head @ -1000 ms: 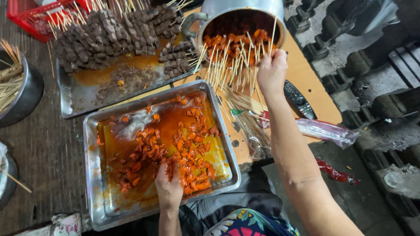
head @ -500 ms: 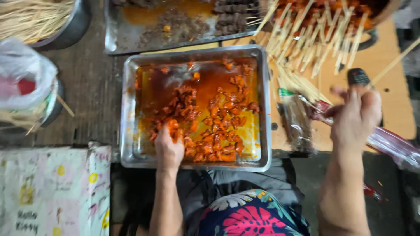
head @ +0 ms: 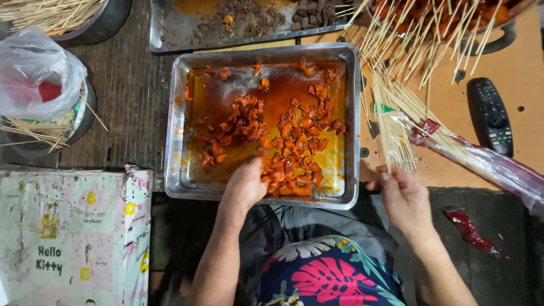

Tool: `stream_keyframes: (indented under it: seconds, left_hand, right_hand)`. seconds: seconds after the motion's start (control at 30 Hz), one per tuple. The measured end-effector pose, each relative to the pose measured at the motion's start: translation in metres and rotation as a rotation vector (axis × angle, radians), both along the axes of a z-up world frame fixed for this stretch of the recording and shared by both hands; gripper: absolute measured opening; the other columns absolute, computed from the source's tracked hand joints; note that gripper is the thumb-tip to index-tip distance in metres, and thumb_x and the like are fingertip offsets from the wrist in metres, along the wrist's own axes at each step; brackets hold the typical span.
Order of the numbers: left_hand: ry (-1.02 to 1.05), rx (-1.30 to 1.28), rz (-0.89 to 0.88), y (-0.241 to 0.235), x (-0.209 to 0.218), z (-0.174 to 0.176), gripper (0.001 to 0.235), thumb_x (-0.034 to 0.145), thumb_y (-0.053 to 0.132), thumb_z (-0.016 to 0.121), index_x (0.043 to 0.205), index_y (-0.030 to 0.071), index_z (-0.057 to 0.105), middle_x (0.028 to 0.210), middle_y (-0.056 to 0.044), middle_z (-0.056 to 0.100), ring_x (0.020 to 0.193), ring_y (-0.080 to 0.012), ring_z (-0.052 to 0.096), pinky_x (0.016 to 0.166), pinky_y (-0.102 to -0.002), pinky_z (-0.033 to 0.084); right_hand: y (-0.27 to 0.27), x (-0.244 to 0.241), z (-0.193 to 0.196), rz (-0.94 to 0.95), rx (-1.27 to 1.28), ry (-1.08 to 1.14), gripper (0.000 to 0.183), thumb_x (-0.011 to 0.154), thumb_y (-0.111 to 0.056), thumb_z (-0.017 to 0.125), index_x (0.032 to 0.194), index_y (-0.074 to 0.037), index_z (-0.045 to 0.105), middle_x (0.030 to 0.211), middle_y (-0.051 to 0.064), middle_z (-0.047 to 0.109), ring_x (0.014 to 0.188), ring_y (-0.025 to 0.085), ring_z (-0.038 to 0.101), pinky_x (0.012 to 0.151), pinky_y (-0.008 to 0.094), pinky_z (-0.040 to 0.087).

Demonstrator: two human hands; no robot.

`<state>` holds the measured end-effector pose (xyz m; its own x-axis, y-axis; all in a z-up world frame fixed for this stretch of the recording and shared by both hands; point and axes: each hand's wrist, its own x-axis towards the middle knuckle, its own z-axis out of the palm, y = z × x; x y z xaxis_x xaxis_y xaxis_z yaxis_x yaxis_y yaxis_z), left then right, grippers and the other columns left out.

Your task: The person places pieces of orange-colored meat onto wooden skewers by hand, taking them from a metal tray and placing the finished skewers into a large pot.

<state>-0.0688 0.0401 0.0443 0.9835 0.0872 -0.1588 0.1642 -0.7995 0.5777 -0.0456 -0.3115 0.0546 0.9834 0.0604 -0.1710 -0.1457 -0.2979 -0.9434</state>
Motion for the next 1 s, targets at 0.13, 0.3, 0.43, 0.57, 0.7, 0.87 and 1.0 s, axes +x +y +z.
stream_keyframes:
  seconds: [0.13, 0.3, 0.43, 0.57, 0.7, 0.87, 1.0]
  left_hand:
    - [0.036, 0.2, -0.018, 0.008, 0.018, -0.011, 0.026, 0.083, 0.009, 0.069, 0.108, 0.005, 0.062, 0.101, -0.025, 0.069, 0.096, -0.0456, 0.066, 0.085, -0.054, 0.054]
    - [-0.017, 0.187, -0.025, -0.002, 0.052, -0.019, 0.037, 0.073, -0.001, 0.066, 0.109, 0.001, 0.056, 0.099, -0.03, 0.063, 0.084, -0.0448, 0.068, 0.074, -0.052, 0.058]
    - [-0.192, 0.271, -0.004, -0.013, 0.065, -0.031, 0.025, 0.081, -0.001, 0.062, 0.105, 0.003, 0.058, 0.097, -0.033, 0.062, 0.085, -0.0506, 0.065, 0.073, -0.057, 0.055]
    - [-0.222, 0.238, -0.005, -0.01, 0.058, -0.046, 0.013, 0.085, 0.001, 0.061, 0.098, 0.004, 0.059, 0.089, -0.029, 0.064, 0.086, -0.0503, 0.064, 0.075, -0.058, 0.054]
    - [-0.199, 0.147, 0.031, -0.014, 0.071, -0.037, 0.014, 0.082, 0.007, 0.065, 0.096, 0.005, 0.063, 0.089, -0.028, 0.067, 0.09, -0.0496, 0.064, 0.079, -0.058, 0.053]
    - [-0.141, 0.029, 0.186, 0.006, 0.048, -0.053, 0.021, 0.084, 0.007, 0.067, 0.105, 0.004, 0.065, 0.096, -0.025, 0.072, 0.089, -0.0418, 0.07, 0.078, -0.05, 0.056]
    - [-0.478, -0.326, 0.276, 0.011, 0.034, -0.074, 0.017, 0.102, 0.005, 0.062, 0.118, -0.001, 0.062, 0.108, -0.019, 0.071, 0.096, -0.0323, 0.068, 0.083, -0.042, 0.055]
  right_hand:
    - [0.008, -0.014, -0.002, 0.081, -0.058, 0.051, 0.024, 0.106, -0.017, 0.054, 0.116, -0.004, 0.072, 0.078, 0.0, 0.071, 0.067, 0.007, 0.054, 0.062, 0.024, 0.046]
    - [0.018, -0.035, -0.029, 0.145, -0.004, 0.099, 0.025, 0.102, -0.018, 0.058, 0.116, -0.003, 0.074, 0.073, -0.001, 0.069, 0.07, 0.006, 0.059, 0.067, 0.023, 0.051]
    - [0.037, -0.046, -0.044, 0.172, 0.02, 0.213, 0.026, 0.099, -0.017, 0.06, 0.117, -0.005, 0.074, 0.071, -0.003, 0.063, 0.067, 0.007, 0.054, 0.062, 0.026, 0.048]
    - [0.044, -0.063, -0.049, 0.227, -0.062, 0.22, 0.022, 0.102, -0.017, 0.06, 0.105, -0.003, 0.077, 0.069, -0.001, 0.056, 0.068, 0.008, 0.048, 0.059, 0.029, 0.045]
    - [0.049, -0.063, -0.047, 0.293, 0.001, 0.132, 0.021, 0.097, -0.016, 0.059, 0.11, -0.007, 0.074, 0.076, -0.004, 0.068, 0.076, 0.005, 0.057, 0.071, 0.024, 0.051]
    - [0.053, -0.069, -0.05, 0.249, 0.177, 0.05, 0.022, 0.105, -0.014, 0.053, 0.108, -0.002, 0.07, 0.084, -0.003, 0.066, 0.083, 0.006, 0.057, 0.076, 0.025, 0.051]
    - [0.056, -0.067, -0.043, 0.244, 0.232, 0.198, 0.022, 0.106, -0.014, 0.049, 0.114, -0.004, 0.067, 0.076, -0.004, 0.049, 0.069, 0.007, 0.044, 0.061, 0.026, 0.042]
